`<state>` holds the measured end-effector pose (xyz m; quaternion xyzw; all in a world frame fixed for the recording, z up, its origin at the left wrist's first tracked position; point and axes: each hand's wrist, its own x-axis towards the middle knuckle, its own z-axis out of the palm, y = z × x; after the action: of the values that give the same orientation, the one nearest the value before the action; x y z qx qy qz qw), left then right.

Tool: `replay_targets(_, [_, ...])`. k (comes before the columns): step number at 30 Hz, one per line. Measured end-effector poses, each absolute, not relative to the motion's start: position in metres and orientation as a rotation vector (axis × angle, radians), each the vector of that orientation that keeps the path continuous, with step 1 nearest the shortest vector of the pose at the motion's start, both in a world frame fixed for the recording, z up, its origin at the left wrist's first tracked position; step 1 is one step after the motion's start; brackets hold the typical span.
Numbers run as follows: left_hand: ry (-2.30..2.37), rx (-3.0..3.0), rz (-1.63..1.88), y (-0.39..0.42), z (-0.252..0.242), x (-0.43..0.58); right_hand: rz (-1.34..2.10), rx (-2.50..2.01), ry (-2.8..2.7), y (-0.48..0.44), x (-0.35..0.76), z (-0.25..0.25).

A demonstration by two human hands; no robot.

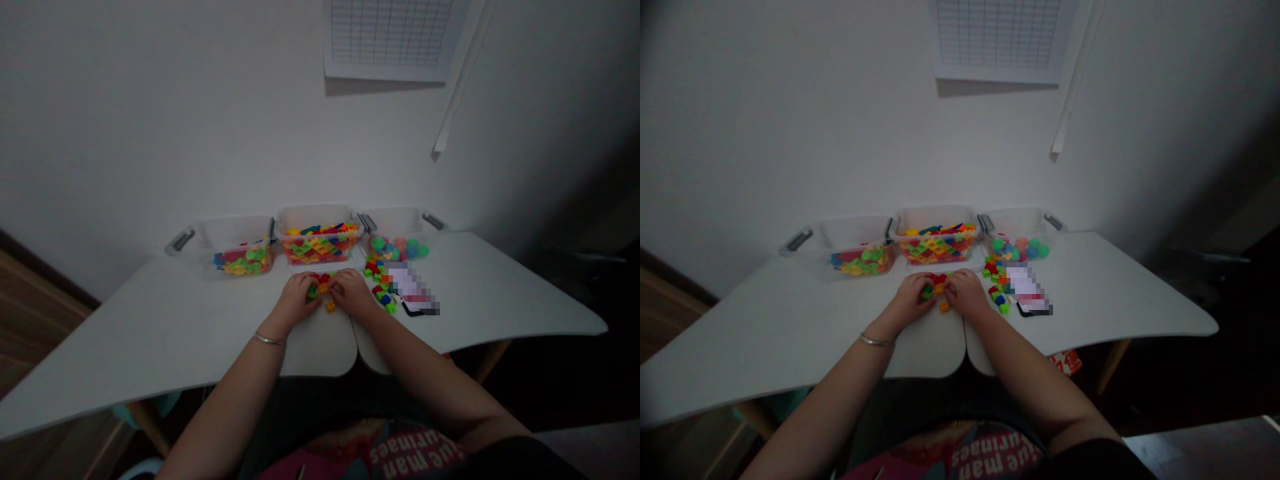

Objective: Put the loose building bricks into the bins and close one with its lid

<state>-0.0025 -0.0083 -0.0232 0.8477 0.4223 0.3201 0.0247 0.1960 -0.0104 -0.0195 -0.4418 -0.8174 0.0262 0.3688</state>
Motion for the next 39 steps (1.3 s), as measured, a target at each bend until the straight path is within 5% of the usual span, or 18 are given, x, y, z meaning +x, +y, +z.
replay_targets(12, [1.249,2.595,1.015,-0.006,-0.024,-0.006,-0.043,-1.011,-1.607,0.022,0.221,0.052])
replay_targets(39, [1.205,2.603,1.019,-0.007,-0.023,-0.004,-0.277,-1.622,-2.201,0.045,0.18,0.085])
